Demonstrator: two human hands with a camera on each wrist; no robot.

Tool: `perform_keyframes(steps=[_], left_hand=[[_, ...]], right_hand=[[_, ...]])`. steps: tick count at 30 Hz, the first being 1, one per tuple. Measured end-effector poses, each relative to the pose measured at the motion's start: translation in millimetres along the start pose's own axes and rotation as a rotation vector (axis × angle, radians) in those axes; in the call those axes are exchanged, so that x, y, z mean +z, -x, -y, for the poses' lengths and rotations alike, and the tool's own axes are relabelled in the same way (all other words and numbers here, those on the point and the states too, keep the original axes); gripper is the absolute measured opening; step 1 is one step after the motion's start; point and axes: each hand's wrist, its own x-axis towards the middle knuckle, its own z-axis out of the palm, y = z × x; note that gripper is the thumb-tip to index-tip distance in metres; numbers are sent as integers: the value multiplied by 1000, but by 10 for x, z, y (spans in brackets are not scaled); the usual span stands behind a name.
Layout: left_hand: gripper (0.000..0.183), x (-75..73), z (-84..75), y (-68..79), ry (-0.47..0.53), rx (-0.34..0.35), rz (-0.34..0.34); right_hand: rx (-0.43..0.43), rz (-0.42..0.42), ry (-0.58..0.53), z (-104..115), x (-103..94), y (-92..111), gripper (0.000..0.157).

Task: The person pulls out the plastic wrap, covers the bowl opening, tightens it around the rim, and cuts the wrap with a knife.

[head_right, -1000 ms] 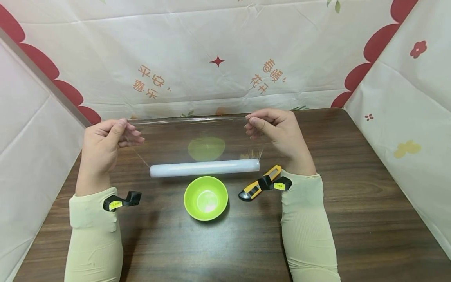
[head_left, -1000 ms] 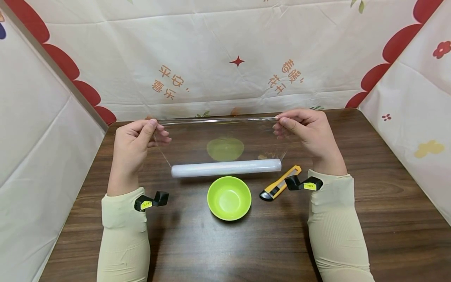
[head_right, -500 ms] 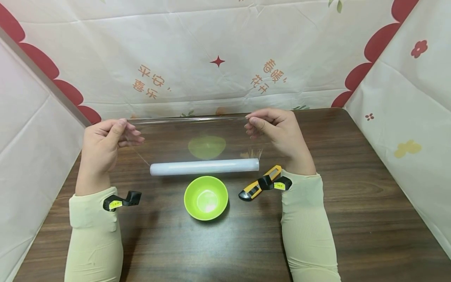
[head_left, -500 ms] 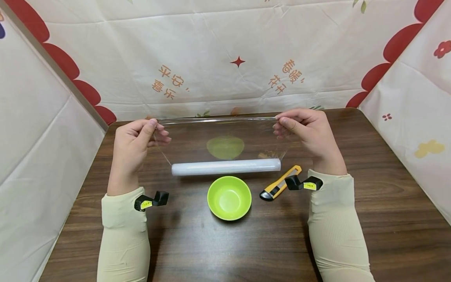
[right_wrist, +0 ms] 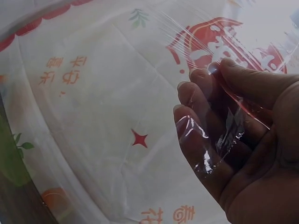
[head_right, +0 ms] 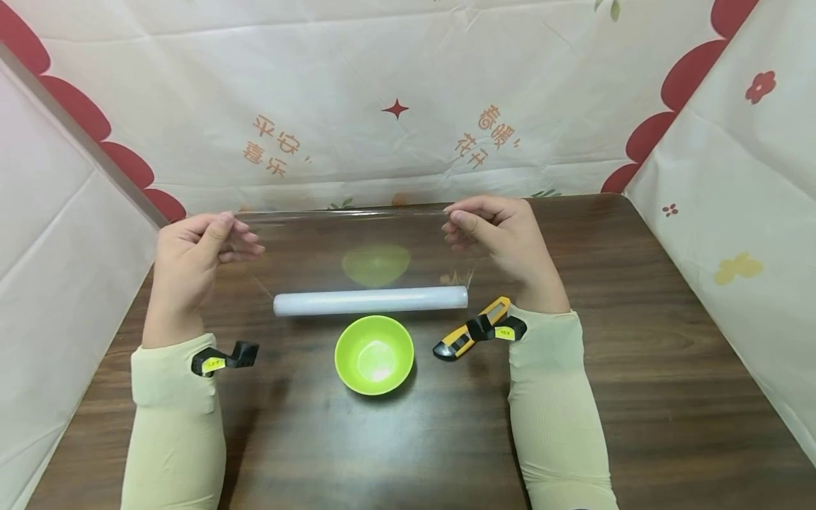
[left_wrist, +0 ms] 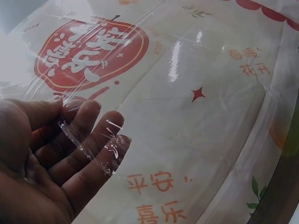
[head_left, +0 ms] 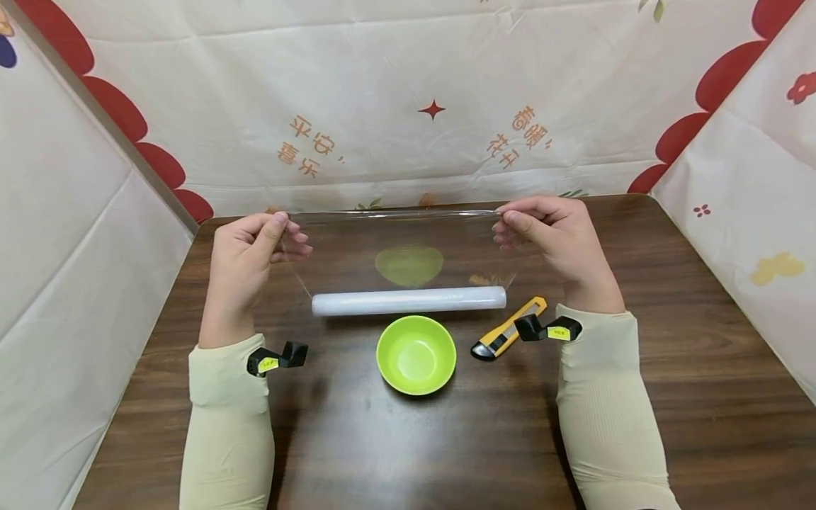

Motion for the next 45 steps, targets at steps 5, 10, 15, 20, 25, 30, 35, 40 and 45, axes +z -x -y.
perform_keyframes(steps=[5,10,15,20,25,30,35,40,45], left_hand=[[28,36,71,80,9,-58,24],[28,40,126,187,-14,-80,73],[30,-31,75,407,-37,-74,84],[29,-90,70,652,-63,-71,134],[22,-119,105,945,-101,-74,226],[14,-102,235,1257,-65,-32,345],[10,-67,397,1380,-255,36,516],[4,85,506,1353,-724,206,728],[8,286,547,1256,-1034,287,851]], right_hand=[[59,-15,27,-41,-14,110,18],[92,-8,49,-90,-17,269,17],[113,34,33,-48,49,445,17],[110,118,102,-9,62,659,14],[107,230,188,-15,62,939,13],[84,367,311,-107,78,1223,20],[16,571,405,-284,136,1360,23],[9,690,591,-423,288,1413,25],[9,683,778,-549,491,1372,10]])
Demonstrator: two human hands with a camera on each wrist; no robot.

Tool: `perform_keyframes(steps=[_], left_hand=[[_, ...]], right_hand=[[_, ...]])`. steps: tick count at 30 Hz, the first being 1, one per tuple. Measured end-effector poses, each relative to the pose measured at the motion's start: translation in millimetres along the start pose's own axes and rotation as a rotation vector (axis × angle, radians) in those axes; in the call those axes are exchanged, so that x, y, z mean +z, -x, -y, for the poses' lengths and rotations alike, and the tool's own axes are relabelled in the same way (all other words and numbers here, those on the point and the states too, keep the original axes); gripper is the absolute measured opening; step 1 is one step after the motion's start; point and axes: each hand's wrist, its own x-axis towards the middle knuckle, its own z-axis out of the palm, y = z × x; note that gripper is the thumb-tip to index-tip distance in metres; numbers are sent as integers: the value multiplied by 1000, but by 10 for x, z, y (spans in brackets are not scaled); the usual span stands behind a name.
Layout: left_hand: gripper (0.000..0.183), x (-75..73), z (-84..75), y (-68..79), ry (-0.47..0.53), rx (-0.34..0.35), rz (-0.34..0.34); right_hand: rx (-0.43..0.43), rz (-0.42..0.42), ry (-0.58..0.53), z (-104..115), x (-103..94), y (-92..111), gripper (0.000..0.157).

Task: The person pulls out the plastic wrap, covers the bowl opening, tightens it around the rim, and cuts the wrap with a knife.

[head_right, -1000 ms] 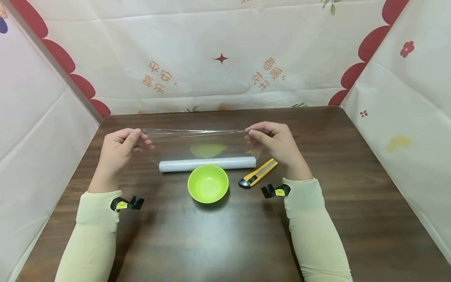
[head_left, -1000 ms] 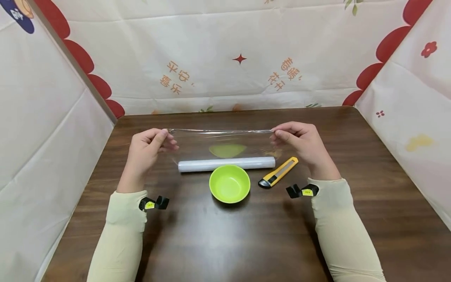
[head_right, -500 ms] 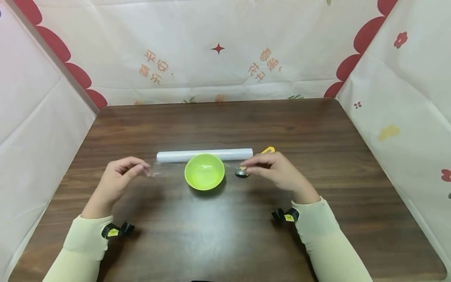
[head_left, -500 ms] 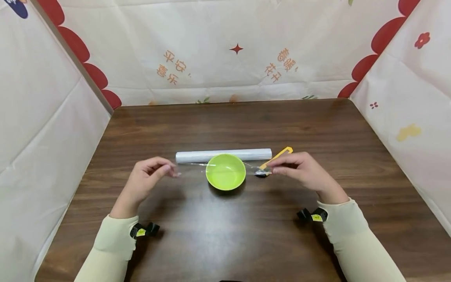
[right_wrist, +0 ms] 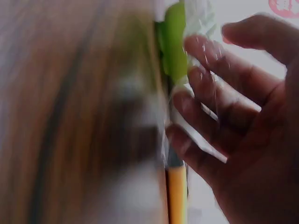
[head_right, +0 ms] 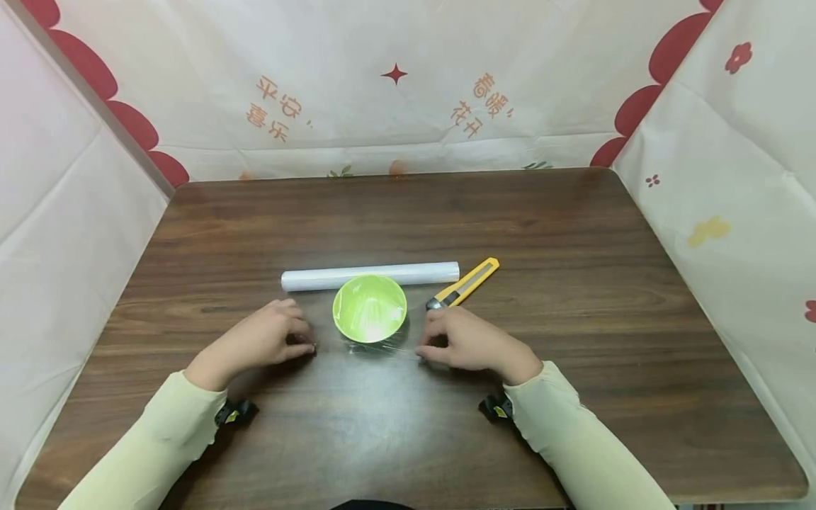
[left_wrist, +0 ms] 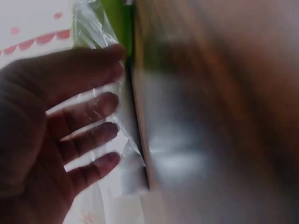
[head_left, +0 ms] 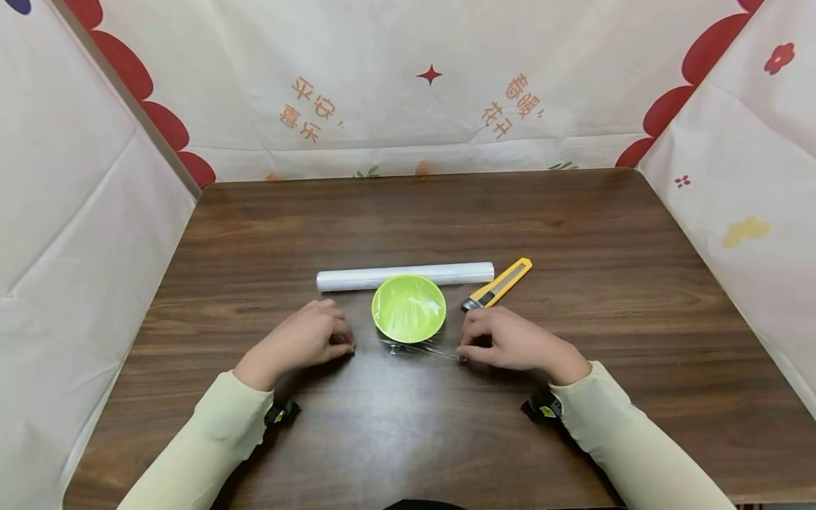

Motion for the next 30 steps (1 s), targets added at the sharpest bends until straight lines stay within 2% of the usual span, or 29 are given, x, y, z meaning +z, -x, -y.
perform_keyframes(steps=[3,6,9,14,18,22,27,30], left_hand=[[10,-7,-16,-146,-71,-12,47],[14,-2,-19,-267,-64,-23,60],[16,20,-15,-362,-23,-37,41],[12,74,33,-440,23,-102,-5],[4,100,71,-430,45,-200,-66],[3,115,79,-423,58,-287,-128],[8,135,73,-490,92,-306,-134],[6,186,112,-540,192,-311,-108]], right_hand=[[75,-59,59,0,45,-98,10],[170,-140,59,-19,70,-171,8],[242,-239,35,-47,94,-231,12],[272,-357,73,-66,166,-387,14],[247,-367,168,-4,213,-544,3],[264,-323,198,46,236,-643,8],[373,-282,114,20,246,-643,6],[453,-301,20,-19,255,-617,2]])
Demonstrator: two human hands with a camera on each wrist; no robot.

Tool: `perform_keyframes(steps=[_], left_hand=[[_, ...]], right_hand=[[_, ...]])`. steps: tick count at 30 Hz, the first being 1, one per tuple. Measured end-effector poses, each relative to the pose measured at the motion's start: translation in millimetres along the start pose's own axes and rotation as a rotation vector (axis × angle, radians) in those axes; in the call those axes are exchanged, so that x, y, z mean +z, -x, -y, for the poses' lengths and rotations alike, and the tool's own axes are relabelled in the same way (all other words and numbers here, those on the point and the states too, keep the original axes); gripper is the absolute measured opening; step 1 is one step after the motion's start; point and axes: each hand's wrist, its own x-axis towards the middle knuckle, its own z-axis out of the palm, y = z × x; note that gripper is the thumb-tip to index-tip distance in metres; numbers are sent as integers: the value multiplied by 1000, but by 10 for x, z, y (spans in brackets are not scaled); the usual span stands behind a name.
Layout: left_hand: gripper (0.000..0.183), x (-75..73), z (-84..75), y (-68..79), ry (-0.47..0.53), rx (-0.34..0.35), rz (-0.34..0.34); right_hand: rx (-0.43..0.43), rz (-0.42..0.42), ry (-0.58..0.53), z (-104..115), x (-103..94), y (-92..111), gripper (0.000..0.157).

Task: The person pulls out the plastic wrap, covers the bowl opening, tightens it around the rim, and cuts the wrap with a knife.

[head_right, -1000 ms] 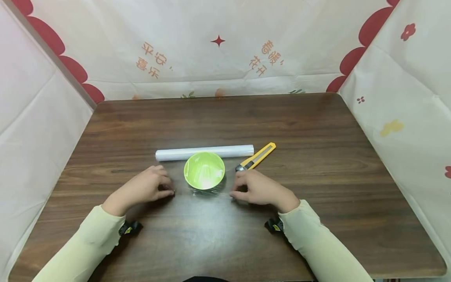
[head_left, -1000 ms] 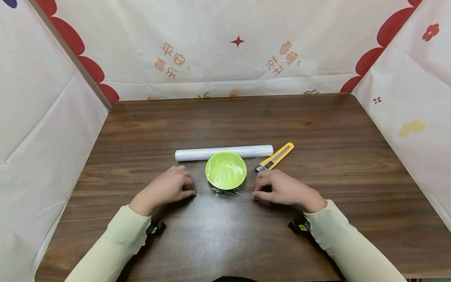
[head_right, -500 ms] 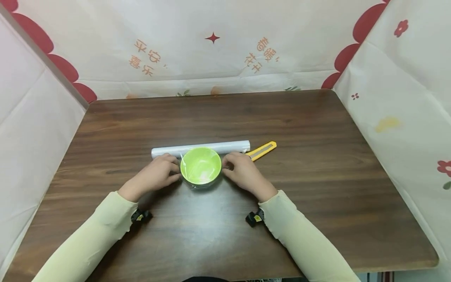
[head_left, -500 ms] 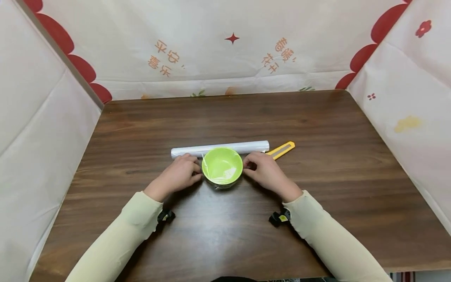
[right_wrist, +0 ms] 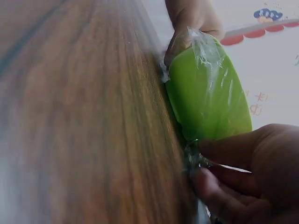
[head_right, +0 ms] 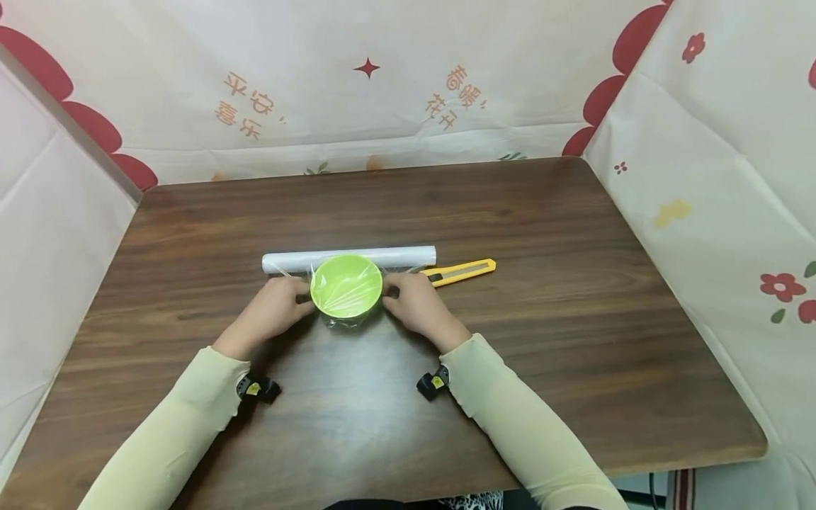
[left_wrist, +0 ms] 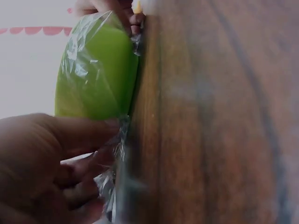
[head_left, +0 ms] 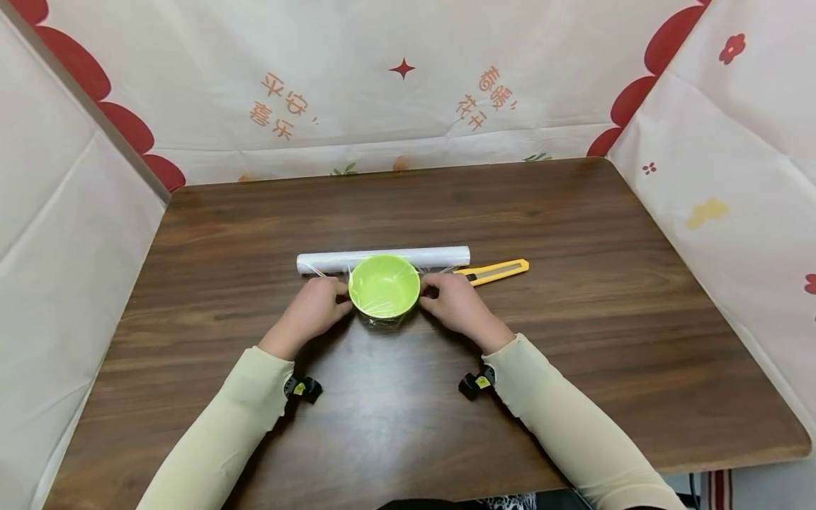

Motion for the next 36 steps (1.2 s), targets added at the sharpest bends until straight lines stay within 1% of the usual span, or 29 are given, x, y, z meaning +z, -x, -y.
perform_keyframes(steps=[1,2,3,5,7,8,10,12,13,15,16,18,21,22,24,27,29,31,34,36], left_hand=[[6,8,28,-1,41,-20,11],[6,17,58,1,93,-44,16],[8,24,85,11,151,-78,18],[11,36,123,40,303,-148,7],[14,55,123,64,527,-219,-5],[15,75,115,70,661,-248,-12],[17,135,84,71,945,-291,-31],[16,214,36,65,1181,-317,-50],[15,254,10,59,1273,-322,-65],[15,326,-30,49,1405,-313,-99],[16,352,-50,45,1452,-310,-113],[19,379,-95,39,1522,-309,-140],[23,382,-135,33,1589,-312,-157],[24,377,-140,34,1586,-315,-150],[24,361,-137,37,1543,-324,-123],[22,312,-105,50,1423,-344,-59],[24,274,-77,57,1371,-368,-16],[29,231,-51,71,1352,-393,15],[36,185,-17,84,1344,-414,49],[39,163,-5,97,1329,-413,63]], right_hand=[[27,2,-38,-7,16,-12,3],[55,8,-100,-11,33,-23,5],[87,19,-190,-12,52,-32,6],[148,49,-433,-9,101,-46,9],[203,73,-716,3,146,-46,12],[227,79,-862,15,164,-40,12],[261,79,-1095,42,193,-15,8],[288,62,-1251,74,206,19,1],[303,48,-1314,96,207,36,4],[338,8,-1411,141,212,61,13],[347,-11,-1441,161,219,69,15],[347,-50,-1475,206,238,75,17],[327,-95,-1494,265,273,79,13],[322,-103,-1496,278,282,79,10],[318,-126,-1511,298,294,76,8],[325,-142,-1516,292,305,62,9],[330,-133,-1489,279,305,55,11],[330,-102,-1450,263,299,56,13],[312,-29,-1380,238,283,68,15],[298,30,-1328,222,261,78,17]])
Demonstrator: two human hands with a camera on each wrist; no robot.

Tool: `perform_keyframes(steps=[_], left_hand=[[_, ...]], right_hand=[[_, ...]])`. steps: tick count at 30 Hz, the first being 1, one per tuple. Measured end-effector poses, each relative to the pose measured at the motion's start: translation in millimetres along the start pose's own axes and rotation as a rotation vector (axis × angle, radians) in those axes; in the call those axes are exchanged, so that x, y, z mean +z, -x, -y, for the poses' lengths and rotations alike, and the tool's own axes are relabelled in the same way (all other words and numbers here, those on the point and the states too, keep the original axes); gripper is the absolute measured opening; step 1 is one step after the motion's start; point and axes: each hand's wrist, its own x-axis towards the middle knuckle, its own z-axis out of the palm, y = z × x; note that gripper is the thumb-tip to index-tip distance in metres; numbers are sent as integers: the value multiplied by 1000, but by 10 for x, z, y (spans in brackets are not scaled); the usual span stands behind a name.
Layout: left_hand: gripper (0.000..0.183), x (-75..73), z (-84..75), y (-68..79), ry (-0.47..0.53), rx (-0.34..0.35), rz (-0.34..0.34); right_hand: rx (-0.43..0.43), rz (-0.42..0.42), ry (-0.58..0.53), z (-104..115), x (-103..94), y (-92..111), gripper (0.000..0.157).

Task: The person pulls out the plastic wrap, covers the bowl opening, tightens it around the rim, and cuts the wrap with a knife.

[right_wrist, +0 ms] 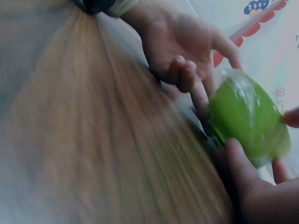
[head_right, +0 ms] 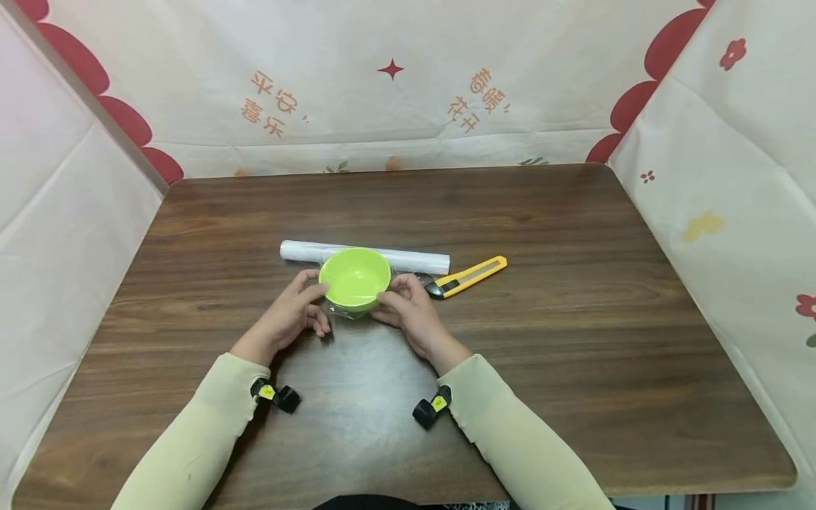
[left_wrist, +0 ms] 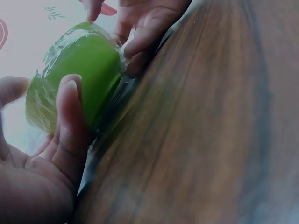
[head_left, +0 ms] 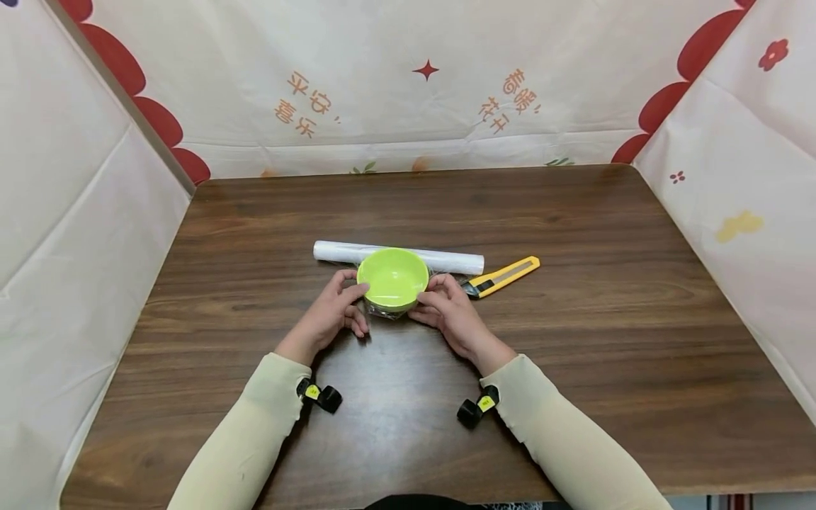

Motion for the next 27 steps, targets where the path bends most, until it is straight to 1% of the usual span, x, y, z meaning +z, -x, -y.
perform_keyframes(steps=[2,5,7,9,12,13,15,17,18,20,22,23,25,27], left_hand=[[40,-21,1,8,0,5,6],[40,-55,11,27,39,32,6],[39,-80,21,40,60,52,-1],[41,-101,28,55,63,68,-2],[46,-120,37,75,24,67,-9],[48,-127,34,87,-4,66,-13],[52,-135,30,108,-81,60,-32],[52,-132,17,135,-195,60,-78],[51,-129,11,150,-261,70,-111],[50,-114,-12,191,-410,99,-207],[49,-78,-39,236,-532,139,-326],[49,-51,-46,251,-554,165,-382],[48,29,-53,268,-534,209,-478],[47,143,-41,248,-411,250,-537]], right_hand=[[28,33,73,14,-21,3,18],[63,54,229,52,-42,13,23],[68,60,370,79,-59,20,27],[58,66,538,125,-76,36,30],[24,83,822,227,-122,53,27],[10,94,905,277,-138,49,25],[-32,102,1033,399,-167,24,24],[-87,91,1118,549,-199,-29,25],[-119,81,1144,627,-214,-69,25],[-173,53,1183,782,-235,-180,23],[-213,38,1231,902,-258,-338,21],[-217,44,1255,948,-268,-426,21],[-206,85,1305,1014,-278,-615,19],[-186,168,1366,1046,-278,-797,19]])
